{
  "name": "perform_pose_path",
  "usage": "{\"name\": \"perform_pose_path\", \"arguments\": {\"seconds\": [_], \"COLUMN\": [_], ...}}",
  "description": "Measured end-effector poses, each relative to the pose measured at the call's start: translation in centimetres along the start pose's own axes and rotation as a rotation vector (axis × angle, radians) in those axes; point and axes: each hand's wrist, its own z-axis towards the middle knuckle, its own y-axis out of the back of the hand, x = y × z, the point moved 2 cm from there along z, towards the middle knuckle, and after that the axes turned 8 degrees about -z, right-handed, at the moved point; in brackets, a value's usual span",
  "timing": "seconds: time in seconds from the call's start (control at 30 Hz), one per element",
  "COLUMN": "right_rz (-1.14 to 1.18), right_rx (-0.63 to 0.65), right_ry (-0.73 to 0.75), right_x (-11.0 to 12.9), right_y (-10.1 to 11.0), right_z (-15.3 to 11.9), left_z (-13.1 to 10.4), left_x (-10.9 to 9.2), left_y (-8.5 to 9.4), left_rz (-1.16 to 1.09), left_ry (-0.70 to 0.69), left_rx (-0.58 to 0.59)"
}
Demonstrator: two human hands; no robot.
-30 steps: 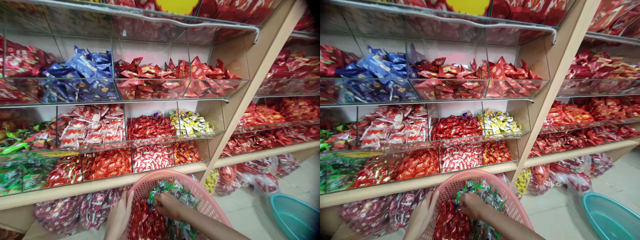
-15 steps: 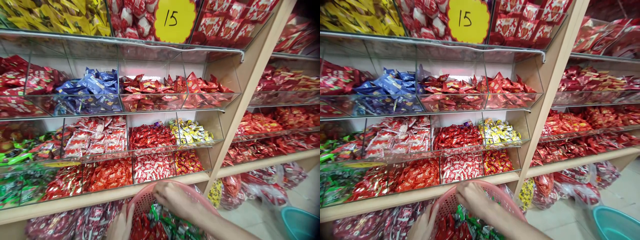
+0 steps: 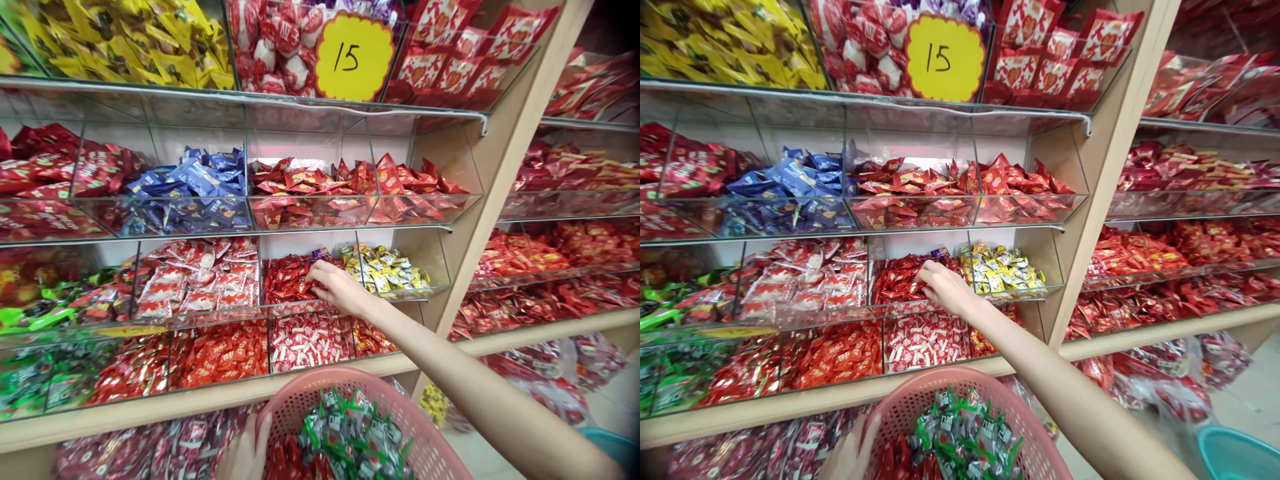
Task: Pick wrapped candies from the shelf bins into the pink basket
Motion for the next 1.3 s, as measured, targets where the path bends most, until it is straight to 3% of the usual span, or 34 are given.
{"name": "perform_pose_path", "arguments": {"seconds": [0.33,0.67,0.83,0.93,1.03,1.17,1.3], "right_rz": [-0.022,0.089,0.293,0.456,0.661,0.931,0.951], "right_rx": [-0.051,-0.170,-0.288,-0.279,-0.166,0.082,0.224], "right_ry": [0.042,-0.003,-0.132,-0.212,-0.292,-0.549,-0.721], "right_x": [0.2,-0.2,0.4,2.1,4.6,7.3,8.5], "right_y": [-1.5,-0.2,2.0,2.5,0.0,-7.8,-14.8], "right_z": [0.6,0.3,-1.7,-4.3,-7.9,-13.3,-16.9], "left_z": [0.1,0.1,-0.4,-0.7,-0.8,-0.9,-0.9], "left_x": [0.1,0.4,-0.2,-0.8,-1.1,-1.2,-0.9], "left_y": [0.0,-0.2,0.3,0.5,0.5,0.4,0.3], "left_rz": [-0.023,-0.016,-0.005,0.014,0.049,0.058,0.066], "left_ry": [0.005,-0.033,-0.041,-0.045,-0.036,-0.049,-0.045], "left_rx": [-0.024,-0.034,-0.053,-0.056,-0.061,-0.073,-0.079]}}
